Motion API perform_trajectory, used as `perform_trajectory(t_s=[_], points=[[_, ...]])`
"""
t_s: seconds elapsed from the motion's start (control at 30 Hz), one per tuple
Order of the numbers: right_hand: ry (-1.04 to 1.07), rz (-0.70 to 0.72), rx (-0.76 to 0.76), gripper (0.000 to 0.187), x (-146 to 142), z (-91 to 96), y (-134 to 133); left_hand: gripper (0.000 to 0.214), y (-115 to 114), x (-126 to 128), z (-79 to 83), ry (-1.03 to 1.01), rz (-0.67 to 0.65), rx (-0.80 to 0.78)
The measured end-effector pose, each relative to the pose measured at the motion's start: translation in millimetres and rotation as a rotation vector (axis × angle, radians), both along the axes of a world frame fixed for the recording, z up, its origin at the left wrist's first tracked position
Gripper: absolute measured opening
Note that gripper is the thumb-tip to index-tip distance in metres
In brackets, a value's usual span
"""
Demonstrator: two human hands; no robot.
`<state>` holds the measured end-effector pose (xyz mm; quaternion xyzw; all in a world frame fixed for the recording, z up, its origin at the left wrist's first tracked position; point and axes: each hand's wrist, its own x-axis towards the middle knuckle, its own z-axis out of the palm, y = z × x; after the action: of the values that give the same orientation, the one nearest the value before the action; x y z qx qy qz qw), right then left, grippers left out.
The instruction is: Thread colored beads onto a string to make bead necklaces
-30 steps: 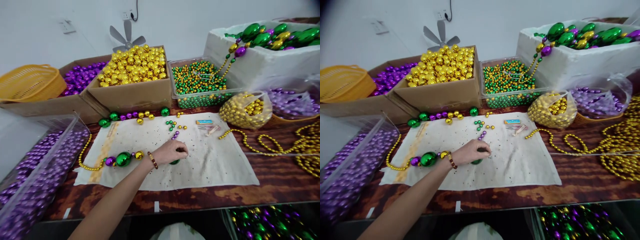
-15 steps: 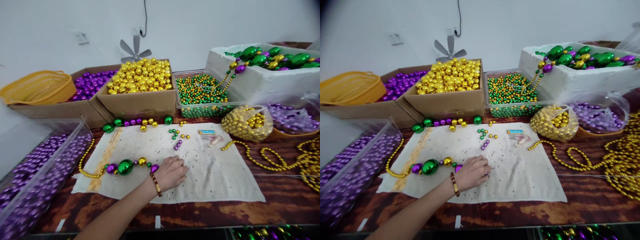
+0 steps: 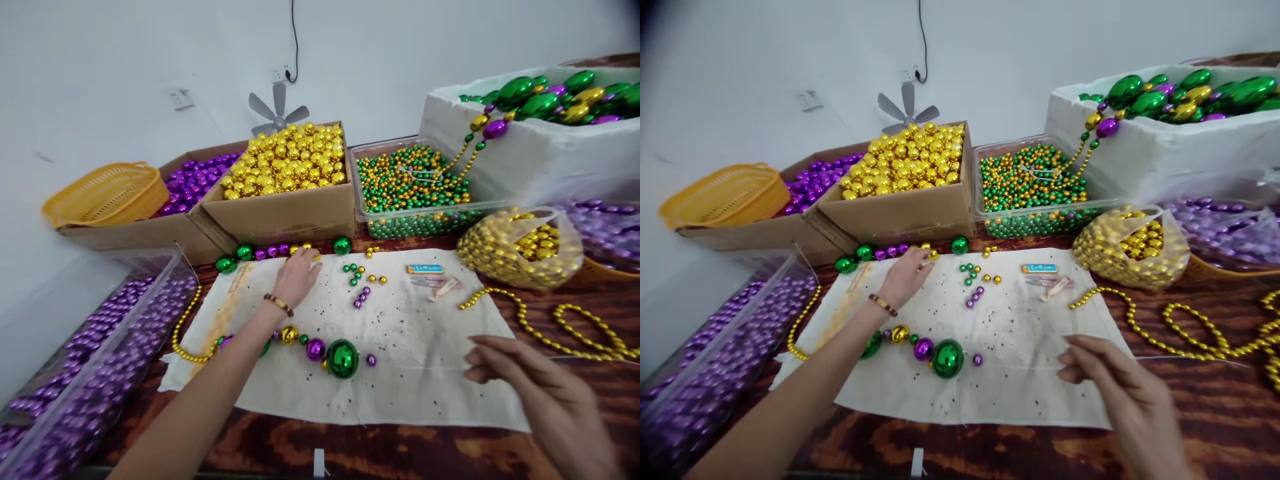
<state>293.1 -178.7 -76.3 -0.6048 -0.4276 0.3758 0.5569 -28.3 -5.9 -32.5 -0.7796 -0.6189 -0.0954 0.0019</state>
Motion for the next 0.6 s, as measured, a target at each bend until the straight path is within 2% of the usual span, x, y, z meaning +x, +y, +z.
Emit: perform_trajectory(t_s=[0.07, 0.13, 0.33, 0.53, 0.6], points=[[0.041, 0.177, -0.039, 0.024, -16.7, -15.1, 3.8, 0.034, 24.6, -7.7, -2.6, 0.095, 0.084, -0.008], [0.08, 0.273, -0.055, 0.023, -31.0, -26.6, 3.6, 0.037, 39.1, -8.7, -9.8, 0.143, 0.095, -0.025], [0.096, 0.232, -0.128, 0.026, -36.0, -44.4, -5.3, 0.028, 51.7, -4.1, -30.0, 0.166, 0.09, -0.064], [0.141, 0.296, -0.137, 0.029, -42.3, -45.8, -6.5, 0.026, 48.5, -4.8, -23.7, 0.0, 0.045, -0.075], [0.171, 0.304, -0.153, 0.029, -49.0, -47.4, -6.1, 0.027, 39.4, 0.7, -21.3, -0.25, 0.005, -0.113]])
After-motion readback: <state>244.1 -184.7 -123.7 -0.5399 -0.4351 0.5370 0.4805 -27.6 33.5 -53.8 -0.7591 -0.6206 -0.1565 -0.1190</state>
